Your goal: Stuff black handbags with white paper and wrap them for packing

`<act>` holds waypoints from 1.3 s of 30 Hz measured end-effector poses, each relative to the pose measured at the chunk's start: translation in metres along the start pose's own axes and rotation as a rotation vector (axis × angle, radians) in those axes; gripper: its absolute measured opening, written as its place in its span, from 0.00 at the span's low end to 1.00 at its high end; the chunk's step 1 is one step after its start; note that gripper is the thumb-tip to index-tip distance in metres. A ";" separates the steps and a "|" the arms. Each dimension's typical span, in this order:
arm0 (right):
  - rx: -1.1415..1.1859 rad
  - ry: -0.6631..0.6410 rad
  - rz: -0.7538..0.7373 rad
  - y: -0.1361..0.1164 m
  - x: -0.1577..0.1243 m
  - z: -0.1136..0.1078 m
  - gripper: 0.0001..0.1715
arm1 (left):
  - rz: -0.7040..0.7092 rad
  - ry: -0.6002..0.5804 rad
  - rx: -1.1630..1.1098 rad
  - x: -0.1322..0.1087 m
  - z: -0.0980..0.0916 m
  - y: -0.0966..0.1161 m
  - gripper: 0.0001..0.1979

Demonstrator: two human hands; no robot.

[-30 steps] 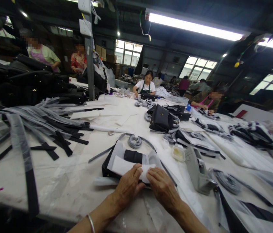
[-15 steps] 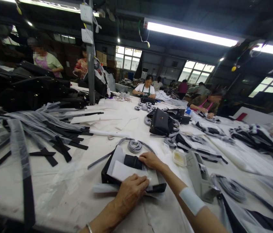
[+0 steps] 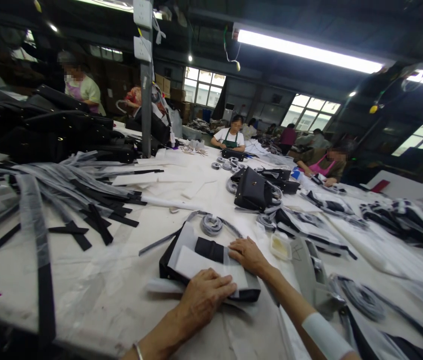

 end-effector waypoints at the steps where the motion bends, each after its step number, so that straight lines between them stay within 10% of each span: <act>1: 0.014 0.020 0.004 0.000 -0.003 -0.001 0.15 | 0.010 -0.024 -0.012 0.000 -0.001 0.001 0.15; 18: 0.087 0.205 0.338 0.027 -0.012 0.009 0.16 | -0.023 -0.124 -0.071 -0.002 0.000 -0.003 0.20; 33: 0.027 0.083 -0.068 -0.019 -0.040 -0.010 0.12 | -0.079 -0.143 -0.134 -0.001 -0.005 -0.001 0.19; 39: 0.261 0.484 -0.165 -0.026 -0.138 -0.034 0.08 | -0.048 -0.142 -0.108 -0.001 -0.005 0.001 0.18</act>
Point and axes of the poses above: each hand's wrist, its own x-axis towards the middle knuckle, its own z-axis out of the palm, y = z × x, the point moved 7 cm from there along x, towards the middle knuckle, and after that the axes turned 11 degrees about -x, right-handed, at the moved point
